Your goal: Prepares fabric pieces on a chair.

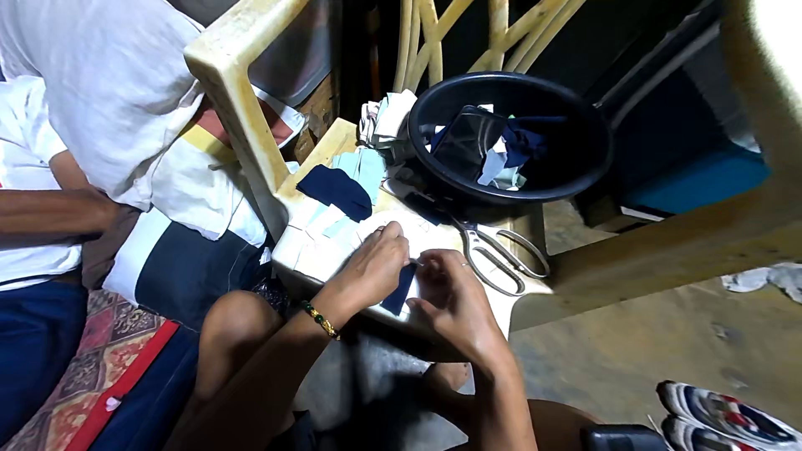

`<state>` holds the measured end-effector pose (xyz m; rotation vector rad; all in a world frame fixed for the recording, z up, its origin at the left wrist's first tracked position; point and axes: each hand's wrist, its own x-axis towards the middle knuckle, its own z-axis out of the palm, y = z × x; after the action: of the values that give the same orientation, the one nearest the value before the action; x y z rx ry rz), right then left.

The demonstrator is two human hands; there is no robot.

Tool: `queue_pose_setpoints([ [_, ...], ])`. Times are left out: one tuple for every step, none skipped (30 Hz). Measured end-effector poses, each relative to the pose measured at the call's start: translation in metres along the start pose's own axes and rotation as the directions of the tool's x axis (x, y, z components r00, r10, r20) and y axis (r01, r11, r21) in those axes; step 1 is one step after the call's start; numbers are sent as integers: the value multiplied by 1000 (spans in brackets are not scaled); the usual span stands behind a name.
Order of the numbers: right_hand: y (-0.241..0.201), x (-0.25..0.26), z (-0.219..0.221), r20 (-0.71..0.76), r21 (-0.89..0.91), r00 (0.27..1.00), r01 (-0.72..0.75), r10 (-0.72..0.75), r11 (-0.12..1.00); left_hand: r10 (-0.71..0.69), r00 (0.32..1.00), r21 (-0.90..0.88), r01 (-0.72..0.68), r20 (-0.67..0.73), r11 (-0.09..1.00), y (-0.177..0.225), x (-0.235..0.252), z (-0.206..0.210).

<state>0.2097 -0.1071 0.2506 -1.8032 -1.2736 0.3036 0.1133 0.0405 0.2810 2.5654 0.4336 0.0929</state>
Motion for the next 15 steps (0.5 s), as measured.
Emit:
queue_pose_setpoints([
  [0,0,0,2,3,1000,-2,2,1000,-6,1000,18,6,10,1000,1,0,0],
  [-1,0,0,6,6,1000,-5,5,1000,-14,1000,33,14,20,999,2,0,-1],
  [-1,0,-1,8,8,1000,-8,8,1000,-21,999,41,20,25,999,4,0,-1],
  [-1,0,0,8,9,1000,-10,10,1000,-26,999,45,24,26,999,4,0,-2],
  [-2,0,0,7,10,1000,-14,14,1000,-30,999,48,28,29,998,5,0,-2],
  [-2,0,0,5,10,1000,-16,16,1000,-31,999,48,30,28,998,5,0,-2],
  [-2,0,0,4,11,1000,-19,19,1000,-31,999,45,30,23,999,5,0,-2],
  [-1,0,0,4,11,1000,-20,20,1000,-30,999,43,29,19,999,4,1,-2],
  [-1,1,0,2,11,1000,-18,18,1000,-30,999,41,30,17,999,4,1,-1],
  [-1,0,0,2,12,1000,-18,18,1000,-30,999,40,30,18,999,4,1,-2],
  [-1,0,0,3,9,1000,-19,19,1000,-32,999,41,31,23,999,4,1,-2],
  [-1,0,0,6,6,1000,-21,21,1000,-33,999,43,32,25,999,4,1,-2],
  [-1,0,0,9,4,1000,-22,22,1000,-36,999,44,35,27,998,4,2,-2],
  [-1,0,0,8,4,1000,-20,20,1000,-41,999,41,40,28,998,5,2,-2],
  [-2,1,-1,9,5,1000,-19,19,1000,-44,999,33,43,24,999,5,2,-3],
])
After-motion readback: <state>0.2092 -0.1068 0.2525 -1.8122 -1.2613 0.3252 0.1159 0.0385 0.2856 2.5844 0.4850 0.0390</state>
